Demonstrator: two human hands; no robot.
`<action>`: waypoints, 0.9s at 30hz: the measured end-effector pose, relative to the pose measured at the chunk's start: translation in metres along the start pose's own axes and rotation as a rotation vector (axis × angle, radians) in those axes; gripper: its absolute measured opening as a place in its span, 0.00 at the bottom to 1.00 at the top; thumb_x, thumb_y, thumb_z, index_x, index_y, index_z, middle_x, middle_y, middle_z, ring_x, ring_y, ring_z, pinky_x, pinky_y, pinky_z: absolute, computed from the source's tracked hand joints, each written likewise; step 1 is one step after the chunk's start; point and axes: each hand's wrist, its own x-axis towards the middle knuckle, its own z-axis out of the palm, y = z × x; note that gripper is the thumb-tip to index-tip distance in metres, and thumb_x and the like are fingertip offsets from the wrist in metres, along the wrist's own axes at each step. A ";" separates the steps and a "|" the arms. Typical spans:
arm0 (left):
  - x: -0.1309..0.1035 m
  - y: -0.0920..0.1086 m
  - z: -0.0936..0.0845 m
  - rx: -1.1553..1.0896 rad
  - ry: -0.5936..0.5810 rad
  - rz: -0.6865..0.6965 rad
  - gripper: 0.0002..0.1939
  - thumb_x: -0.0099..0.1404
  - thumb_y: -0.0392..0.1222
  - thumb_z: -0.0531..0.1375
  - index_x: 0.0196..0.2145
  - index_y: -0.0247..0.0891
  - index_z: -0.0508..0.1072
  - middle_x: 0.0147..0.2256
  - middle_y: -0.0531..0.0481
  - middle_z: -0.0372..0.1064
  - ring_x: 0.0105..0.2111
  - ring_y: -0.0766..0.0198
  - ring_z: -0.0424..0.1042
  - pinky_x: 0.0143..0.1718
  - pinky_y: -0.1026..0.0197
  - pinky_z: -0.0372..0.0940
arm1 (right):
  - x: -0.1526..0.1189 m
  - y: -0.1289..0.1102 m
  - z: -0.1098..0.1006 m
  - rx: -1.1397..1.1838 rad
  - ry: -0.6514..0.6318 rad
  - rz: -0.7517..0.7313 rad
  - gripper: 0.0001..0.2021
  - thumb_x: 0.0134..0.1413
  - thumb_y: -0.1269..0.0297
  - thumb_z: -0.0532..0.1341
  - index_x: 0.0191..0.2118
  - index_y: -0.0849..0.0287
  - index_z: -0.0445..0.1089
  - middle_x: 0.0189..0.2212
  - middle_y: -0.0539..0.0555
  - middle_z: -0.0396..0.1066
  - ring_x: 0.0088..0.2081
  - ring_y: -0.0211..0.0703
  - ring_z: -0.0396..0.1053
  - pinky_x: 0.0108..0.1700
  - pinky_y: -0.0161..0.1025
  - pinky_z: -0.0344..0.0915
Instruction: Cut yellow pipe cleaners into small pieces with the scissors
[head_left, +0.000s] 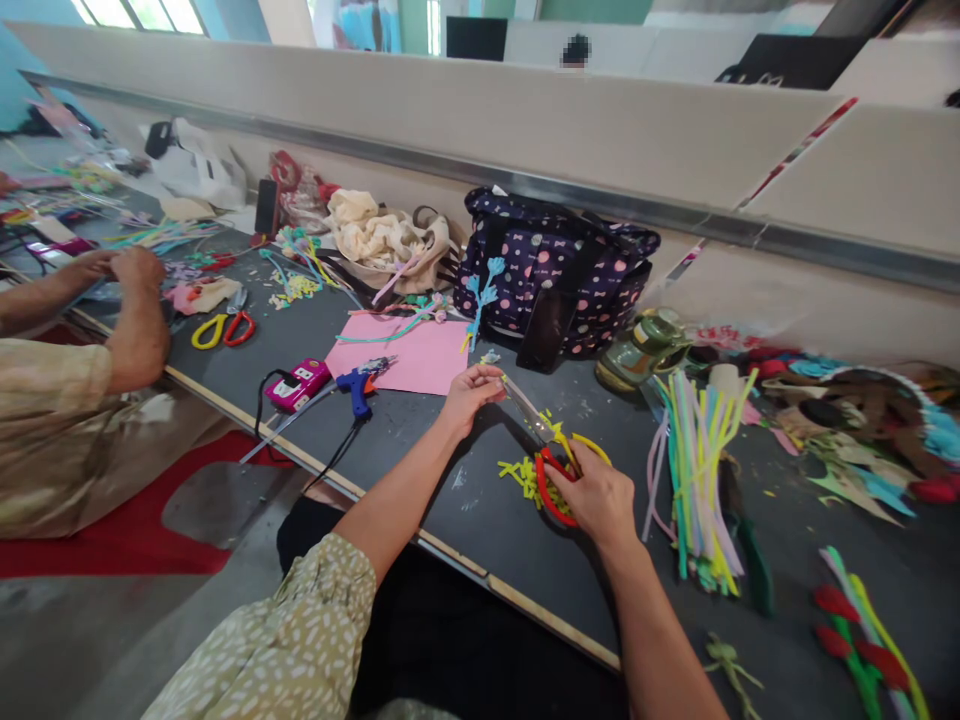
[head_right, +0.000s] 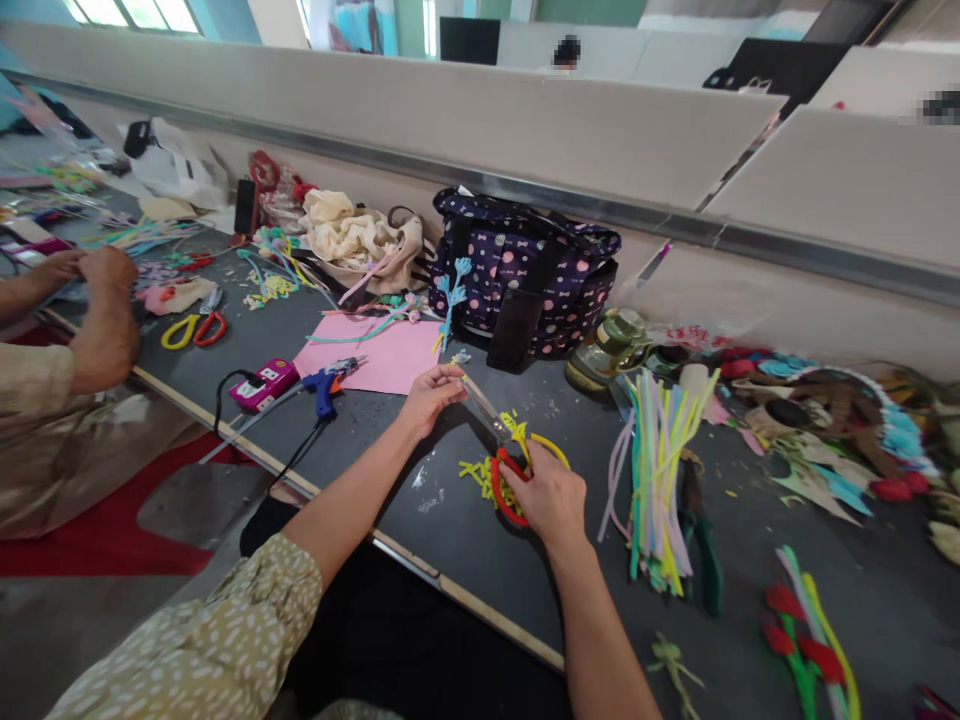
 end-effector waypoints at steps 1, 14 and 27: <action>0.000 0.000 0.000 0.005 -0.002 0.003 0.18 0.44 0.40 0.71 0.33 0.35 0.74 0.26 0.52 0.71 0.25 0.68 0.70 0.34 0.61 0.68 | 0.000 0.000 0.000 0.001 0.000 0.001 0.21 0.54 0.46 0.56 0.45 0.57 0.71 0.27 0.50 0.74 0.27 0.39 0.71 0.27 0.34 0.58; -0.001 -0.002 0.001 0.007 0.010 -0.005 0.17 0.44 0.40 0.72 0.33 0.35 0.74 0.27 0.50 0.72 0.26 0.66 0.71 0.36 0.58 0.68 | -0.002 0.004 0.003 0.032 -0.064 0.026 0.22 0.56 0.44 0.54 0.43 0.55 0.72 0.32 0.53 0.76 0.30 0.41 0.72 0.29 0.35 0.58; 0.000 0.004 0.000 -0.097 0.063 -0.065 0.18 0.44 0.38 0.72 0.33 0.35 0.72 0.29 0.50 0.75 0.26 0.68 0.72 0.35 0.62 0.68 | 0.005 -0.011 -0.010 0.002 -0.082 0.091 0.25 0.53 0.42 0.54 0.45 0.60 0.66 0.27 0.53 0.73 0.30 0.44 0.73 0.27 0.35 0.56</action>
